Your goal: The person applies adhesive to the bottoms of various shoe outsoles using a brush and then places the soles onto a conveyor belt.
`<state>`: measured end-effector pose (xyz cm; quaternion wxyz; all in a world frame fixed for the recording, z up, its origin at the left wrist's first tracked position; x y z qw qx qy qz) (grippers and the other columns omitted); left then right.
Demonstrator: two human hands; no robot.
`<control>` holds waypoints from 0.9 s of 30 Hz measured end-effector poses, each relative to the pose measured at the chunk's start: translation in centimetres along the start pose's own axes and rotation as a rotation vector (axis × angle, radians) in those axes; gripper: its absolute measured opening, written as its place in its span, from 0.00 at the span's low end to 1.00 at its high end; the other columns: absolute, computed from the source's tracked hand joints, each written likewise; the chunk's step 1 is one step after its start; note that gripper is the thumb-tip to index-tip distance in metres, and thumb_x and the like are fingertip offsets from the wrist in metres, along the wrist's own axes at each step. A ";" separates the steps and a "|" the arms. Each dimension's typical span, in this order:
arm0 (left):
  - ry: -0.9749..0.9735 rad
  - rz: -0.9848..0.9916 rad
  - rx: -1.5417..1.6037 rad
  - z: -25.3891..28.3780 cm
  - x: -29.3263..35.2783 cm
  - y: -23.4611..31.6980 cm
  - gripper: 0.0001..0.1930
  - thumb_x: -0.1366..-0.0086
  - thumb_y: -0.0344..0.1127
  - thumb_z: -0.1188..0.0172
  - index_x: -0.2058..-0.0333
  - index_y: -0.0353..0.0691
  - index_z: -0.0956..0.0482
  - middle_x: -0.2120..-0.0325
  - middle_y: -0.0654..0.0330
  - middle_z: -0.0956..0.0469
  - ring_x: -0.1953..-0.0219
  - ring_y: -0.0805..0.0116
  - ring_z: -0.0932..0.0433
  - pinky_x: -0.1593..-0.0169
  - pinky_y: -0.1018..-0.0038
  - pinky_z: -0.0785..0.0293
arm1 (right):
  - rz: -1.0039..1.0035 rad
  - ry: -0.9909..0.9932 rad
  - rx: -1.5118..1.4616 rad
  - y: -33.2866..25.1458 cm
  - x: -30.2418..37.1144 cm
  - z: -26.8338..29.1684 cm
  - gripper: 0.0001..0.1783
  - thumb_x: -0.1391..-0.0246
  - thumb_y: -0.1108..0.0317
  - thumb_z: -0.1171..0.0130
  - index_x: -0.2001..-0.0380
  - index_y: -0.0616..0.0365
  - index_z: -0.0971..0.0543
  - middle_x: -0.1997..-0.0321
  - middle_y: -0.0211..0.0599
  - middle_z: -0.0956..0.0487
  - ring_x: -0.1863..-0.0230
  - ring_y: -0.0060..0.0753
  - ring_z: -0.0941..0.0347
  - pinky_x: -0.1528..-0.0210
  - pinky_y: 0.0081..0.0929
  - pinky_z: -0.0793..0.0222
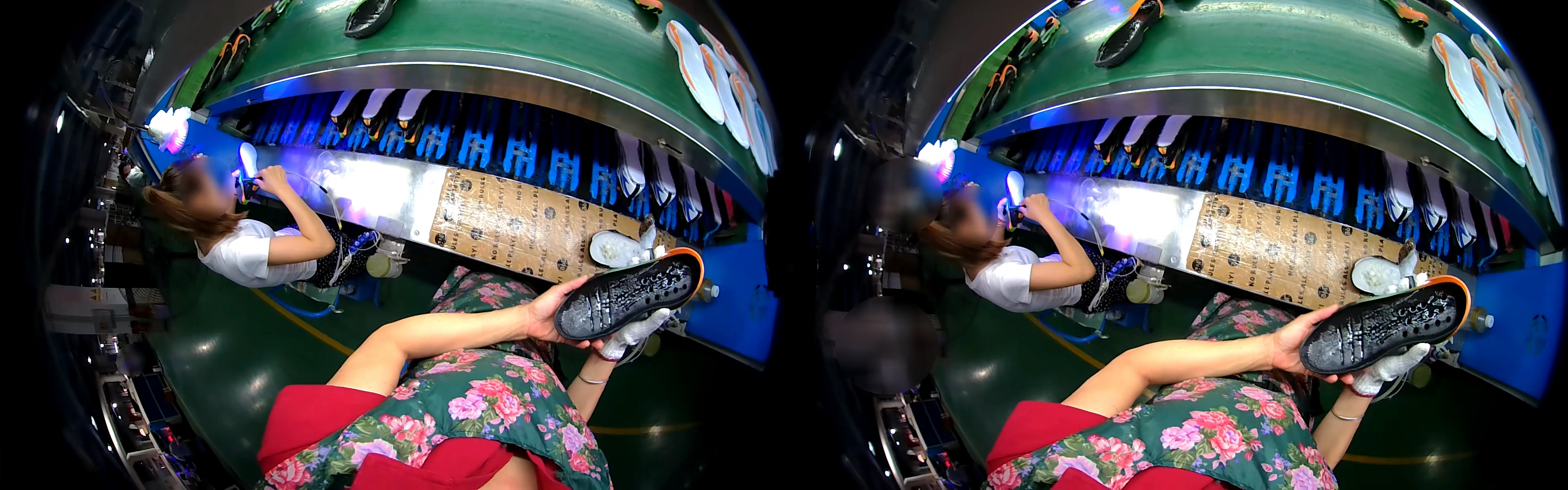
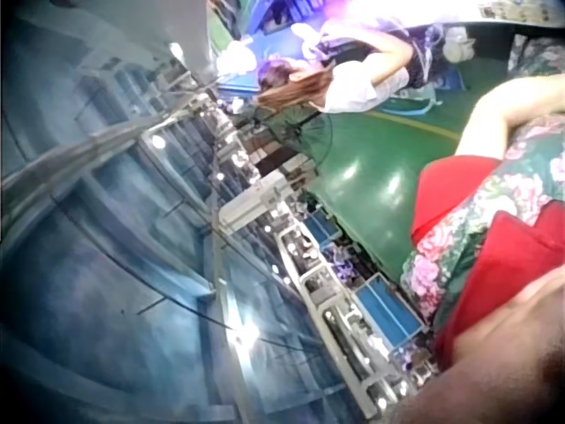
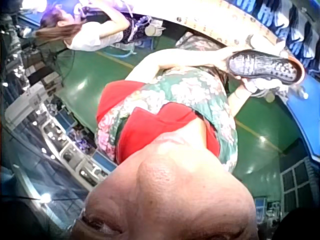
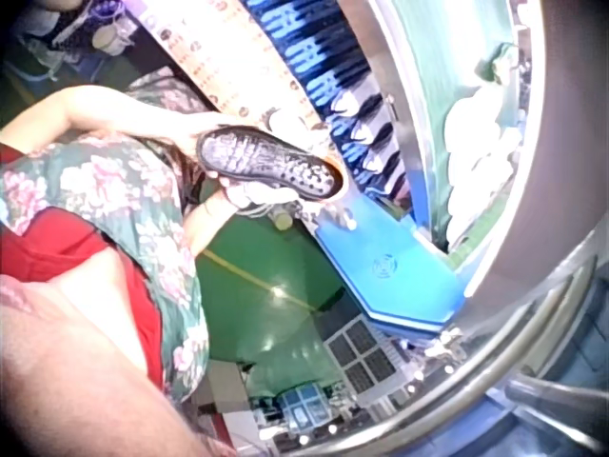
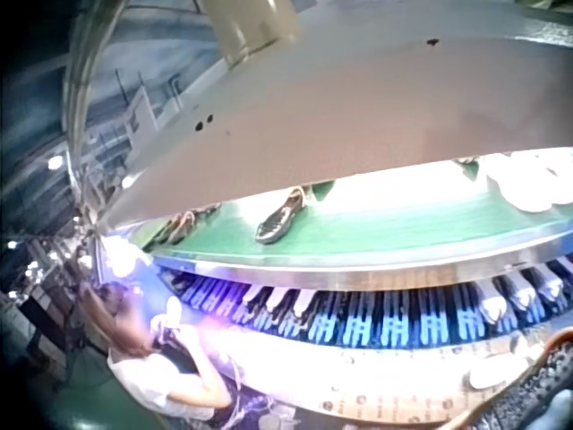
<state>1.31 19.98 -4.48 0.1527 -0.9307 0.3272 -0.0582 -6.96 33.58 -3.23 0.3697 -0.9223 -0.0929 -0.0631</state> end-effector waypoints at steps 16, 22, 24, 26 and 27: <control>0.314 -0.796 -0.895 -5.7 8.3 1.9 0.48 0.48 0.45 0.34 0.31 0.39 0.46 0.42 0.50 0.30 0.45 0.59 0.25 0.42 0.65 0.28 | 0.179 0.138 0.125 0.3 -3.0 3.5 0.35 0.30 0.46 0.63 0.38 0.68 0.32 0.41 0.44 0.25 0.49 0.38 0.24 0.51 0.30 0.30; 0.324 -0.934 -0.985 -6.7 10.2 2.3 0.51 0.50 0.48 0.28 0.33 0.36 0.45 0.44 0.51 0.28 0.46 0.58 0.24 0.41 0.64 0.27 | 0.203 0.269 0.096 1.0 -3.7 4.3 0.35 0.30 0.47 0.60 0.38 0.71 0.34 0.42 0.48 0.26 0.48 0.40 0.25 0.49 0.31 0.29; 0.349 -0.934 -0.999 -6.4 11.1 2.4 0.49 0.50 0.52 0.28 0.34 0.36 0.42 0.44 0.49 0.28 0.45 0.55 0.25 0.40 0.59 0.27 | 0.189 0.275 0.056 1.4 -3.6 4.6 0.34 0.30 0.48 0.59 0.38 0.71 0.34 0.41 0.49 0.26 0.46 0.41 0.26 0.47 0.31 0.28; 0.357 -0.951 -0.981 -6.6 11.6 2.4 0.50 0.51 0.53 0.27 0.35 0.35 0.41 0.44 0.49 0.28 0.45 0.55 0.24 0.41 0.60 0.27 | 0.159 0.293 0.042 1.6 -3.7 4.5 0.33 0.30 0.49 0.58 0.39 0.71 0.33 0.41 0.49 0.26 0.46 0.41 0.26 0.47 0.31 0.28; 0.352 -0.966 -0.954 -6.7 11.6 2.2 0.50 0.51 0.52 0.26 0.35 0.35 0.41 0.45 0.50 0.27 0.46 0.56 0.23 0.41 0.62 0.27 | 0.161 0.286 0.010 1.7 -3.8 4.9 0.32 0.31 0.51 0.56 0.40 0.72 0.32 0.42 0.51 0.26 0.46 0.41 0.26 0.47 0.32 0.27</control>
Point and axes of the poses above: each hand's wrist, its own x-axis away from the middle knuckle, its own z-axis out of the back of the hand, y = z × x, the point moved 1 cm from there along -x, towards the middle knuckle
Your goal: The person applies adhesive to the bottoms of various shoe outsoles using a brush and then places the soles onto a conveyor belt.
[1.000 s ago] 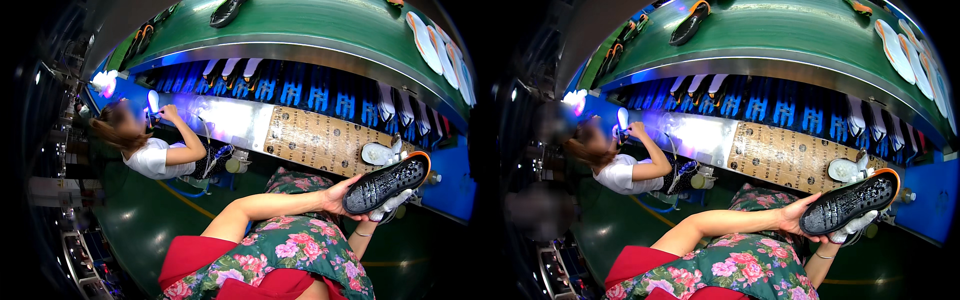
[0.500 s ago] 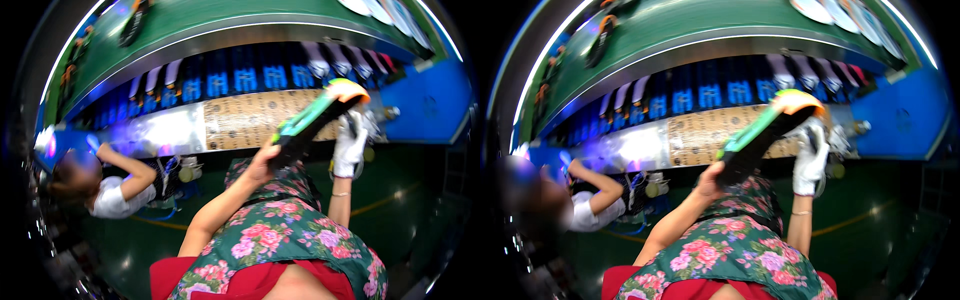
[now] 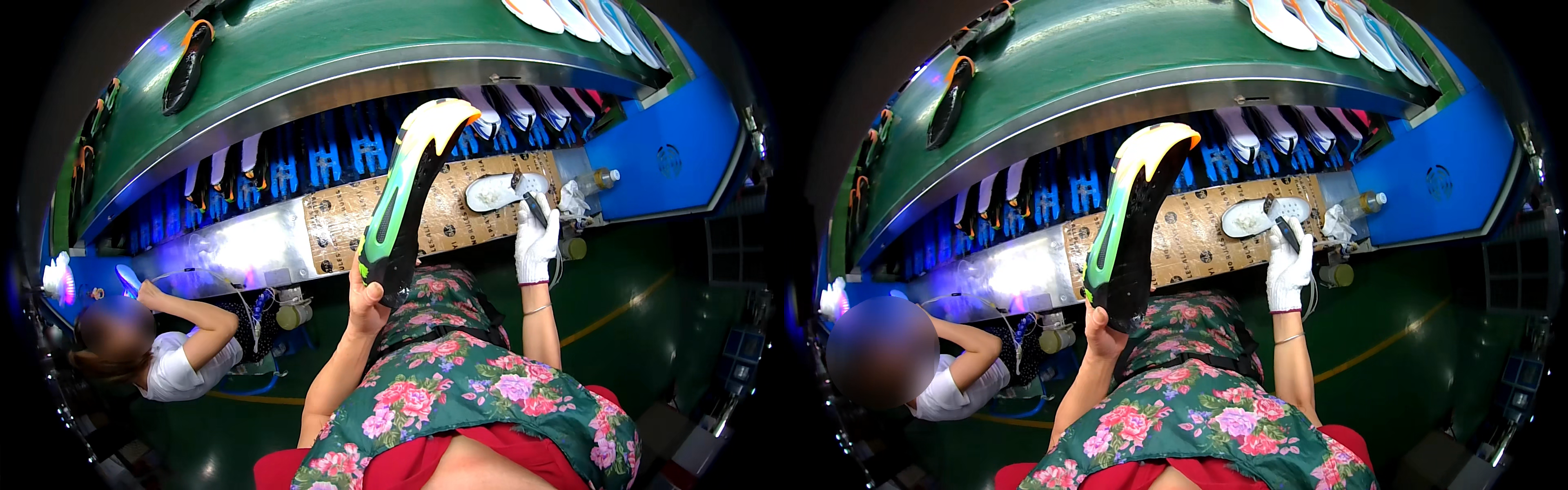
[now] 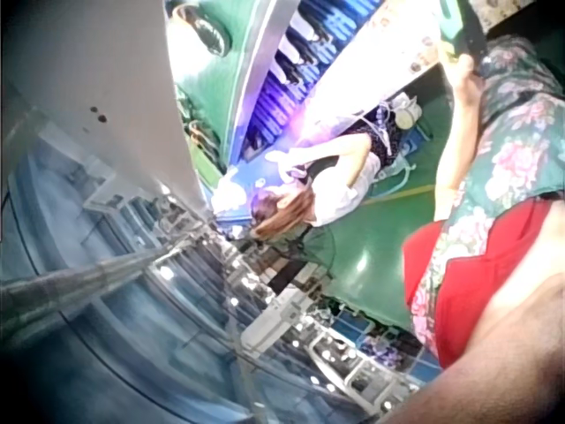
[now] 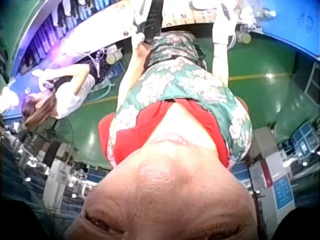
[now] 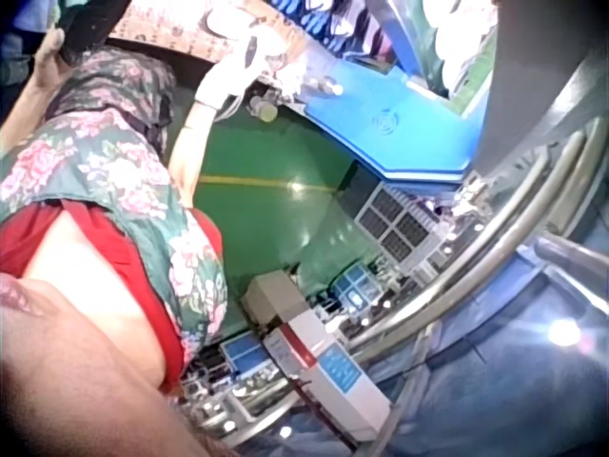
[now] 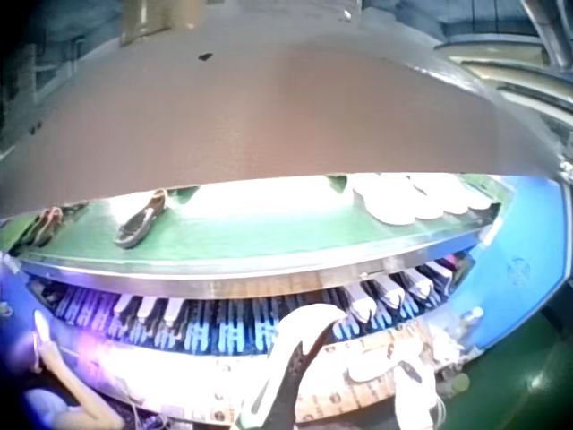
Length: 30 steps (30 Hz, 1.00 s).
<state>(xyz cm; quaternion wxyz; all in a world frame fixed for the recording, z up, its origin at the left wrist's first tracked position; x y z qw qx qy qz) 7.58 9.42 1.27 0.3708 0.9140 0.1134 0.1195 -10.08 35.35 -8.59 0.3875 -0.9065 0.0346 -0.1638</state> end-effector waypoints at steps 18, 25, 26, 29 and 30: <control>0.100 -0.423 0.131 6.4 0.6 9.9 0.52 0.41 0.78 0.56 0.34 0.37 0.42 0.45 0.43 0.28 0.53 0.53 0.22 0.52 0.60 0.23 | 0.003 -0.147 0.253 3.1 -2.4 1.4 0.19 0.36 0.66 0.45 0.48 0.68 0.24 0.51 0.41 0.20 0.55 0.28 0.24 0.56 0.23 0.29; -0.304 -0.548 0.459 11.4 -7.4 24.8 0.47 0.38 0.66 0.45 0.31 0.40 0.47 0.37 0.31 0.43 0.49 0.41 0.28 0.51 0.58 0.21 | -0.009 -0.071 0.212 2.6 -1.4 -0.8 0.18 0.35 0.63 0.46 0.51 0.68 0.22 0.55 0.39 0.19 0.59 0.26 0.24 0.60 0.20 0.28; -0.345 -0.510 0.536 12.4 -9.5 26.9 0.46 0.38 0.66 0.45 0.32 0.38 0.45 0.38 0.32 0.42 0.49 0.41 0.29 0.49 0.57 0.21 | 0.003 -0.060 0.212 2.6 -0.9 -1.4 0.18 0.35 0.64 0.46 0.50 0.68 0.23 0.54 0.39 0.19 0.58 0.27 0.24 0.59 0.20 0.27; -0.266 -0.471 0.735 17.7 -15.7 32.6 0.49 0.34 0.72 0.58 0.33 0.32 0.49 0.35 0.32 0.50 0.39 0.39 0.38 0.40 0.54 0.28 | 0.020 -0.081 0.242 3.3 -0.2 -1.7 0.19 0.36 0.65 0.46 0.47 0.68 0.24 0.50 0.41 0.21 0.54 0.30 0.24 0.54 0.22 0.26; -0.206 -0.388 0.889 18.5 -17.1 33.6 0.50 0.34 0.73 0.61 0.31 0.32 0.53 0.34 0.33 0.53 0.37 0.39 0.40 0.39 0.53 0.29 | 0.030 -0.064 0.258 3.4 0.0 -1.9 0.20 0.36 0.66 0.46 0.47 0.69 0.25 0.49 0.41 0.22 0.53 0.31 0.25 0.54 0.23 0.26</control>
Point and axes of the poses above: each hand's wrist, its own x-axis away from the middle knuckle, its own z-axis out of the back of the hand, y = z × x, the point moved 1 cm from there along -x, towards the middle knuckle
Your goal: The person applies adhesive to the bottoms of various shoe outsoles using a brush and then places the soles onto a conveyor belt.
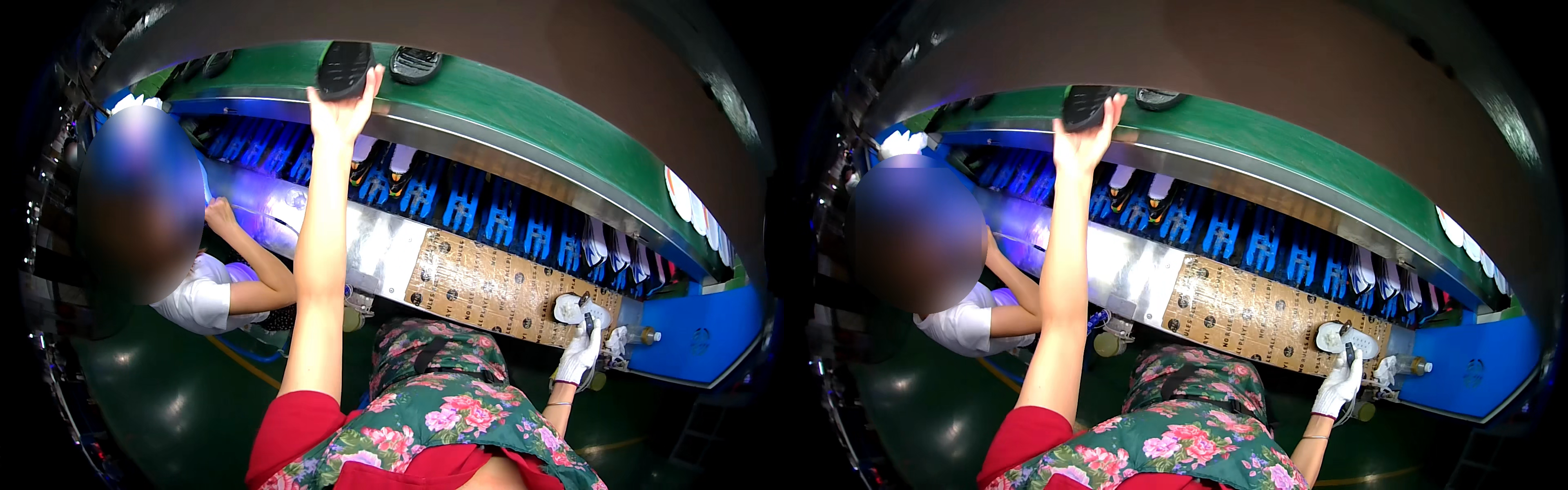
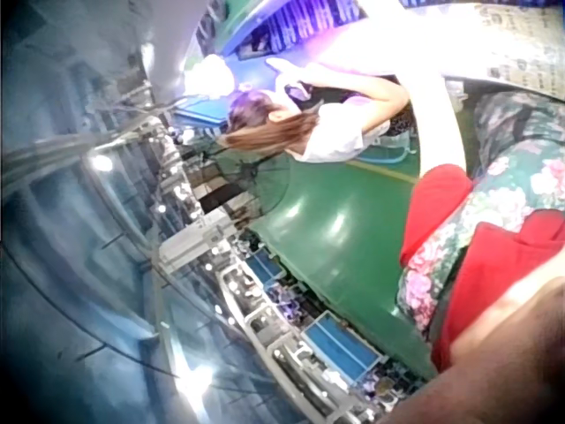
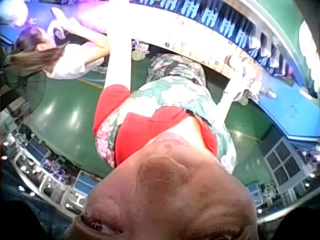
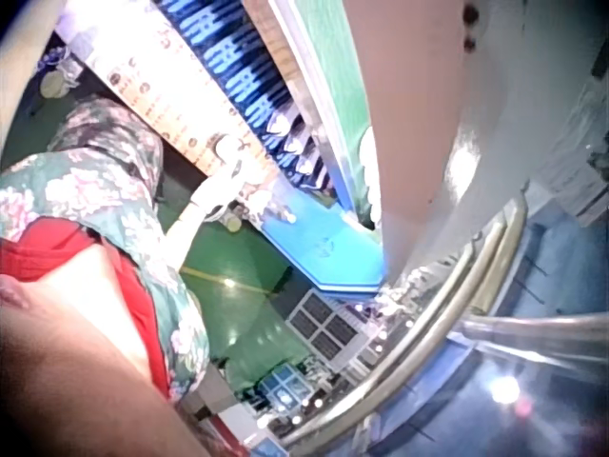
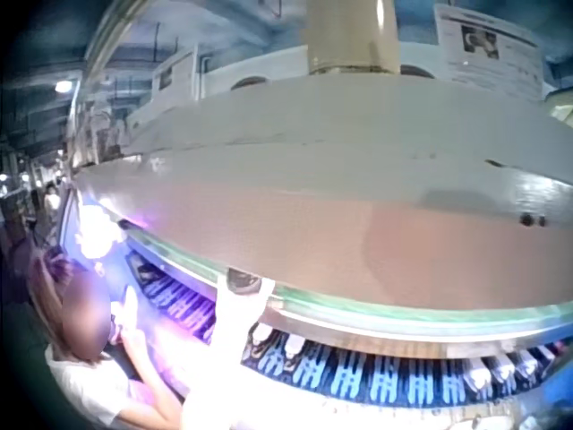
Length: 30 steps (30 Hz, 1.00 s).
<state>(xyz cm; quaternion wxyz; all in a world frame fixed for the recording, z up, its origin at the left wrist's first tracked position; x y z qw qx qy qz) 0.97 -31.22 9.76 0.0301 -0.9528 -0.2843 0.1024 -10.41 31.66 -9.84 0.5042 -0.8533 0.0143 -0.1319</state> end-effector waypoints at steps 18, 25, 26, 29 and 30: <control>0.345 -0.804 -2.642 3.0 -9.4 4.6 0.59 0.52 0.50 0.25 0.30 0.42 0.57 0.52 0.31 0.28 0.49 0.37 0.29 0.48 0.55 0.27 | 0.081 0.061 0.127 0.4 0.7 -0.8 0.21 0.37 0.72 0.47 0.43 0.73 0.28 0.44 0.47 0.25 0.46 0.36 0.27 0.47 0.27 0.26; 0.311 -0.916 -2.521 3.4 -12.7 6.4 0.48 0.44 0.62 0.36 0.35 0.38 0.44 0.50 0.30 0.31 0.47 0.37 0.31 0.43 0.49 0.36 | 0.146 -0.069 0.167 0.8 0.5 -0.4 0.23 0.37 0.67 0.45 0.44 0.73 0.28 0.45 0.46 0.25 0.44 0.35 0.30 0.40 0.30 0.33; 0.319 -0.954 -2.449 3.2 -13.2 7.9 0.46 0.42 0.63 0.39 0.36 0.37 0.41 0.49 0.31 0.32 0.45 0.36 0.32 0.42 0.48 0.37 | 0.159 -0.020 0.207 1.0 0.9 -0.4 0.24 0.38 0.67 0.45 0.44 0.74 0.28 0.45 0.46 0.25 0.44 0.35 0.30 0.39 0.30 0.34; 0.583 -1.058 -2.567 -0.1 -12.6 12.8 0.36 0.42 0.62 0.42 0.46 0.35 0.25 0.47 0.39 0.30 0.48 0.41 0.31 0.46 0.50 0.34 | 0.193 0.104 0.327 0.8 1.4 1.3 0.24 0.38 0.68 0.45 0.44 0.75 0.28 0.44 0.46 0.26 0.43 0.33 0.31 0.38 0.29 0.36; 0.635 -1.178 -2.579 -0.8 -12.5 16.3 0.36 0.43 0.63 0.41 0.48 0.36 0.23 0.49 0.42 0.27 0.51 0.43 0.31 0.50 0.53 0.33 | 0.175 0.078 0.323 1.0 1.0 1.7 0.23 0.38 0.68 0.45 0.45 0.75 0.28 0.43 0.45 0.27 0.43 0.33 0.32 0.38 0.28 0.35</control>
Point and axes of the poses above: each hand's wrist, its own x-axis away from the middle knuckle, its own z-axis out of the back of the hand, y = z × x, the point moved 1 cm from there along -x, towards the middle knuckle
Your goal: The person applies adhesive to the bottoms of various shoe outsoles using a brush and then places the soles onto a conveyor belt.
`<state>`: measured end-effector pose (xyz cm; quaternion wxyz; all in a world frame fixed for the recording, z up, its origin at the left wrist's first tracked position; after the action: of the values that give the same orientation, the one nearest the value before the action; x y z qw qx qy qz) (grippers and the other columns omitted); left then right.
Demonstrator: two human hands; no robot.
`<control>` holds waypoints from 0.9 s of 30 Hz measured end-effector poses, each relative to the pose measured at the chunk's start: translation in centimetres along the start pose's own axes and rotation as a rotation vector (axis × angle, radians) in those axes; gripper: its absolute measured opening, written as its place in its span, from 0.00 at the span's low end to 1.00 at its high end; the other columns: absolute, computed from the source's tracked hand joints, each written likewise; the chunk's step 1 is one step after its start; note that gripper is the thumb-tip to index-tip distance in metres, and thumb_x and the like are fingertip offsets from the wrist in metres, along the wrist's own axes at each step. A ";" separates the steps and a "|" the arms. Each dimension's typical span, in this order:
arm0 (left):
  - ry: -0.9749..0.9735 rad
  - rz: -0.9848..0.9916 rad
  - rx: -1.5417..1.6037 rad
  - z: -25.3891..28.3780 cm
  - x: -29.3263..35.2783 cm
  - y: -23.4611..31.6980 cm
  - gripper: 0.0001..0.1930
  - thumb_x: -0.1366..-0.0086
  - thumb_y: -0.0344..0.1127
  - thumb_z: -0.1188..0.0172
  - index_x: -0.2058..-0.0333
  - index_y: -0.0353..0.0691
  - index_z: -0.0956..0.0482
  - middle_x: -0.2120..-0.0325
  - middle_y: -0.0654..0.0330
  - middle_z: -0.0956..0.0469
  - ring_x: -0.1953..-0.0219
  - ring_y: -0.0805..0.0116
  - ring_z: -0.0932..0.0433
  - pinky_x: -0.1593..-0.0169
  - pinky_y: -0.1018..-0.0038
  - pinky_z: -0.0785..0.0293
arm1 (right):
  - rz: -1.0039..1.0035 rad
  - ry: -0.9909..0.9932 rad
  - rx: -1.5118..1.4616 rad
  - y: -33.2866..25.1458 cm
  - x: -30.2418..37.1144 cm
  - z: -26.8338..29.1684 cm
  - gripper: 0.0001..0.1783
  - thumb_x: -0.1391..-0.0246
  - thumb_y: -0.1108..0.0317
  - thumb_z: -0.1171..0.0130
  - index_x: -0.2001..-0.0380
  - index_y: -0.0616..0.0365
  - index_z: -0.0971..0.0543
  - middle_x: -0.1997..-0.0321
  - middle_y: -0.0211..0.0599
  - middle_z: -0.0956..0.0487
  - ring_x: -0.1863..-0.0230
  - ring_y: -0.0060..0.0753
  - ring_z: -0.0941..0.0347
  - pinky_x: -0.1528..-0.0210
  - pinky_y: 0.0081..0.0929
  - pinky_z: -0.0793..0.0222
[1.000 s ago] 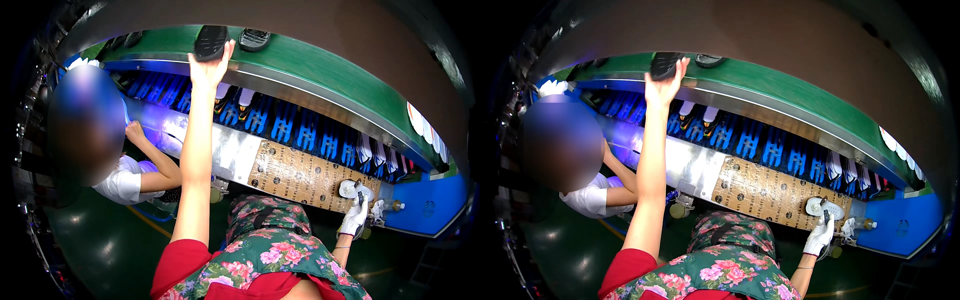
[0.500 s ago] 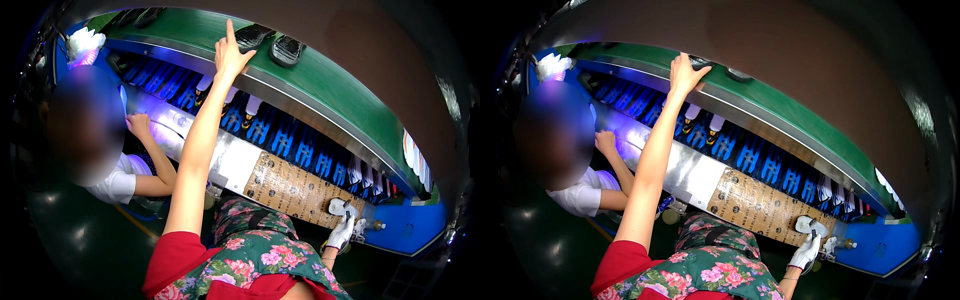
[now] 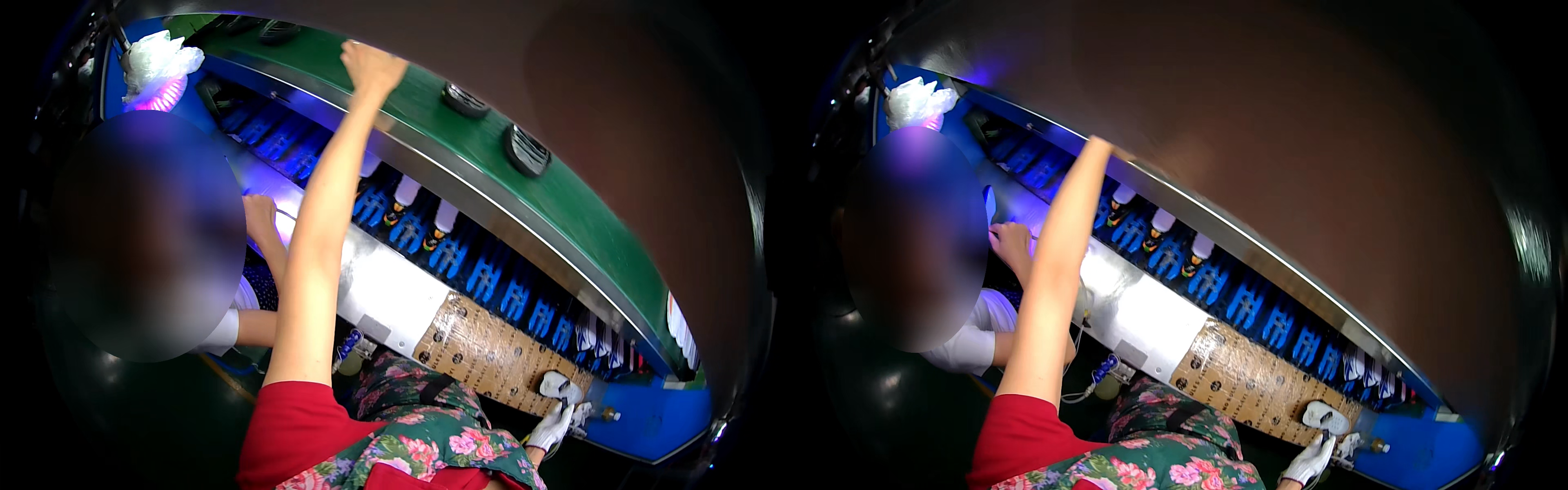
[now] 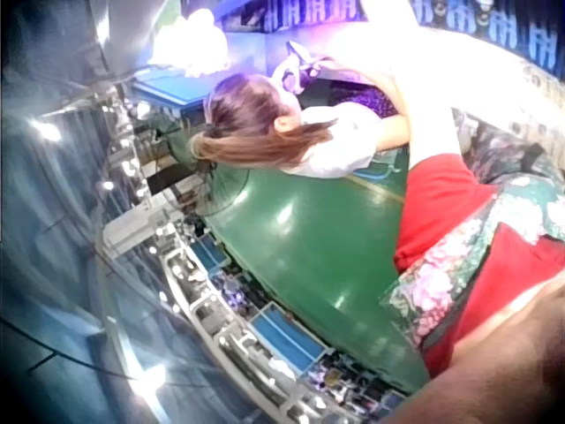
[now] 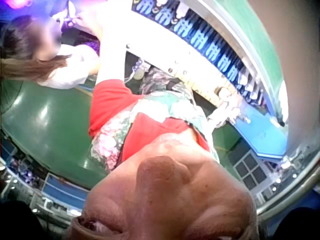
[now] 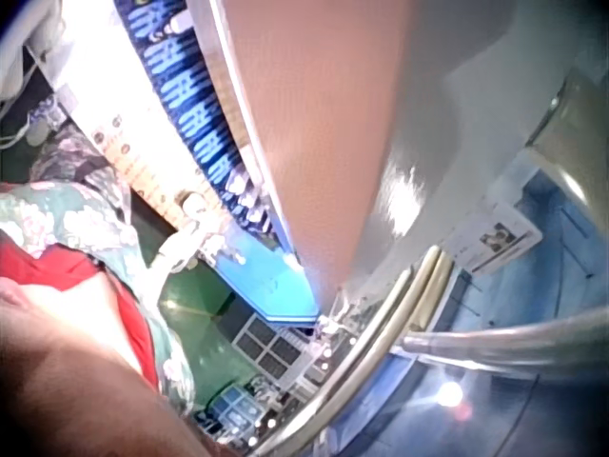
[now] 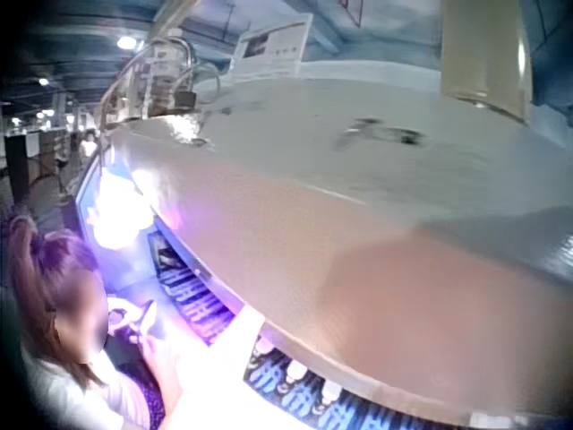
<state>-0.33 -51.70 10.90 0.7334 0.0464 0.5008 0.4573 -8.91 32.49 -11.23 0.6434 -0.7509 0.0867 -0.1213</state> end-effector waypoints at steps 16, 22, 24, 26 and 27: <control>0.323 0.268 0.059 3.8 -4.1 -17.1 0.15 0.47 0.39 0.27 0.65 0.40 0.20 0.61 0.43 0.26 0.51 0.45 0.32 0.51 0.59 0.30 | -0.138 -0.176 -0.049 3.3 -5.5 1.0 0.23 0.35 0.64 0.47 0.42 0.68 0.29 0.42 0.46 0.26 0.41 0.36 0.30 0.37 0.28 0.34; 0.564 0.437 0.981 8.6 5.8 -10.4 0.13 0.43 0.22 0.35 0.64 0.36 0.31 0.62 0.54 0.31 0.68 0.64 0.23 0.69 0.72 0.15 | -0.147 -0.335 -0.088 1.8 -2.1 -4.7 0.17 0.33 0.65 0.48 0.49 0.67 0.24 0.52 0.36 0.22 0.55 0.25 0.28 0.47 0.22 0.31; 0.582 0.538 1.152 11.2 10.4 -7.6 0.10 0.40 0.27 0.38 0.64 0.38 0.32 0.59 0.52 0.31 0.64 0.61 0.24 0.67 0.68 0.18 | -0.224 -0.290 -0.212 1.5 -2.2 -5.4 0.18 0.34 0.68 0.47 0.45 0.65 0.26 0.51 0.35 0.23 0.57 0.23 0.29 0.50 0.21 0.30; 0.532 0.687 1.258 12.0 15.1 -3.8 0.07 0.36 0.33 0.44 0.62 0.41 0.32 0.57 0.52 0.31 0.61 0.59 0.24 0.60 0.61 0.20 | -0.231 -0.289 -0.314 1.4 -3.4 -3.4 0.20 0.35 0.69 0.46 0.42 0.64 0.28 0.51 0.33 0.24 0.59 0.22 0.30 0.53 0.19 0.30; 0.510 0.738 1.304 12.2 17.5 -3.4 0.07 0.35 0.35 0.48 0.60 0.42 0.31 0.58 0.53 0.30 0.60 0.57 0.24 0.56 0.58 0.21 | -0.223 -0.340 -0.347 1.8 -4.2 -2.3 0.20 0.35 0.70 0.45 0.42 0.63 0.28 0.52 0.32 0.25 0.60 0.22 0.30 0.54 0.19 0.30</control>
<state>12.70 -36.33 3.06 0.2219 0.5239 0.7725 0.2820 -13.53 31.25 -12.97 0.4931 -0.8644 -0.0866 -0.0468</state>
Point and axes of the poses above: each hand's wrist, its own x-axis away from the middle knuckle, its own z-axis out of the back of the hand, y = z × x, the point moved 1 cm from there along -x, towards the middle knuckle
